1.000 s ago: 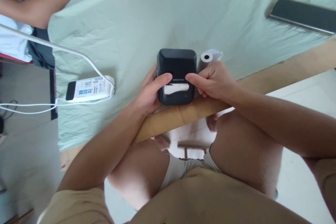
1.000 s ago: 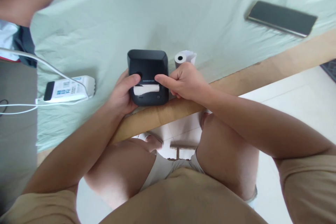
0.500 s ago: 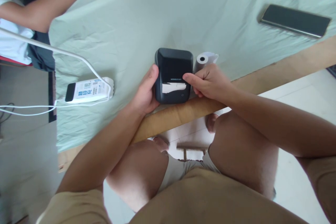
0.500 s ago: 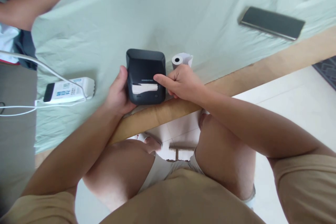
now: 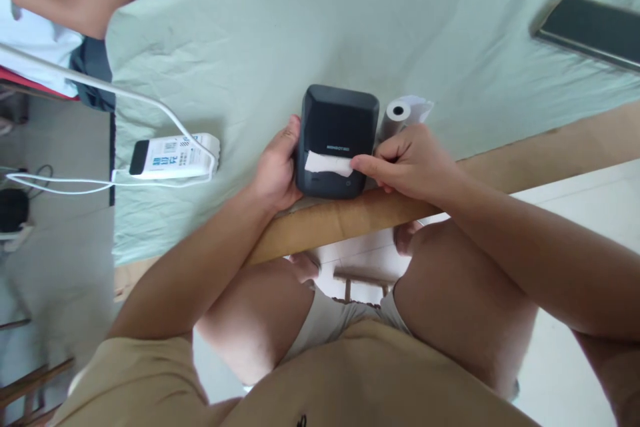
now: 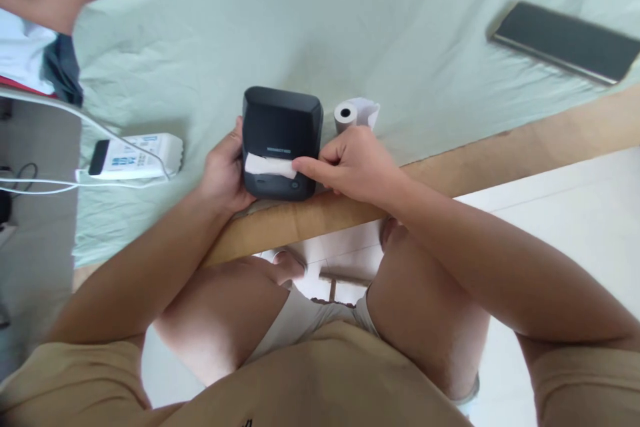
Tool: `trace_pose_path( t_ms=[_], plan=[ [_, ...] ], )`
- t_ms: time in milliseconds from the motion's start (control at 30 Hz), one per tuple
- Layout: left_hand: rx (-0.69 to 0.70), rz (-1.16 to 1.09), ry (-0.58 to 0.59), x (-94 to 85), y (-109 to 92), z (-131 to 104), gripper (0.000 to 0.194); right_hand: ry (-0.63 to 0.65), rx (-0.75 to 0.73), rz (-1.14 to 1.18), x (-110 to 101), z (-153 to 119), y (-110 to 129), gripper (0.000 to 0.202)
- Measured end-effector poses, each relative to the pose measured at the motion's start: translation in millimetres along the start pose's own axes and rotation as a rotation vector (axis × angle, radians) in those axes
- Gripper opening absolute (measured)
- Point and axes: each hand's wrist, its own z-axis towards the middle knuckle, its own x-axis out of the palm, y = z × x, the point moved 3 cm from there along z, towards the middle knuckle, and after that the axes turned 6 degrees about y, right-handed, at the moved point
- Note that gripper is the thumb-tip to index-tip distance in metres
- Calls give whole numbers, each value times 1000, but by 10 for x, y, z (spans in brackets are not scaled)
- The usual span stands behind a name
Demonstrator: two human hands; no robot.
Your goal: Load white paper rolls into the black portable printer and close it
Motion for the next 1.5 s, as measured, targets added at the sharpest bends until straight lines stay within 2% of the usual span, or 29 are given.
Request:
trace_pose_path(
  t_ms=[100, 200, 267, 333, 433, 600, 733, 833, 933, 1000, 1033, 1100, 1133, 1167, 1233, 1333, 1433, 1500],
  plan=[
    [-25, 41, 6, 2, 3, 4, 39, -52, -47, -38, -29, -30, 13, 68],
    [-46, 44, -6, -2, 4, 16, 38, -213, -81, -49, -96, -92, 106, 71],
    [-51, 27, 6, -4, 4, 24, 35, -332, -124, -11, -155, -133, 191, 63],
    [-55, 16, 23, -9, 5, 28, 31, -397, -187, 46, -204, -145, 261, 47],
    [-50, 7, 33, -23, 8, 28, 31, -377, -187, -56, -216, -83, 324, 24],
    [-52, -1, 36, -15, 4, 24, 33, -263, -26, -672, -90, 105, 513, 15],
    [-100, -4, 8, 0, -8, 12, 34, -87, 161, -850, -22, 171, 641, 22],
    [-99, -13, 7, 16, -21, 5, 34, -131, 80, -772, -82, 95, 649, 37],
    [-65, -37, 20, 11, -26, 9, 33, -288, -151, -424, -259, -68, 537, 43],
    [-89, -22, 58, -7, -10, 20, 34, -484, -267, -147, -451, -159, 374, 37],
    [-105, -13, 75, -22, -1, 26, 35, -600, -271, -42, -554, -181, 261, 30],
    [-119, -4, 90, -59, 12, 40, 37, -610, -179, 109, -695, -135, 6, 18],
    [-120, 2, 91, -76, 15, 45, 38, -659, -149, 105, -763, -109, -105, 10],
    [-116, 11, 92, -91, 15, 49, 38, -673, -124, 92, -815, -77, -203, 9],
    [-102, 29, 97, -107, 12, 53, 38, -694, -87, 7, -891, -29, -350, 17],
    [-87, 31, 95, -107, 4, 49, 37, -666, -20, -222, -941, -8, -467, 18],
    [-91, 18, 90, -103, 4, 44, 37, -561, 107, -402, -940, -37, -517, 39],
    [-101, 17, 98, -104, 11, 46, 41, -541, 80, -457, -924, -96, -469, 53]
  ],
)
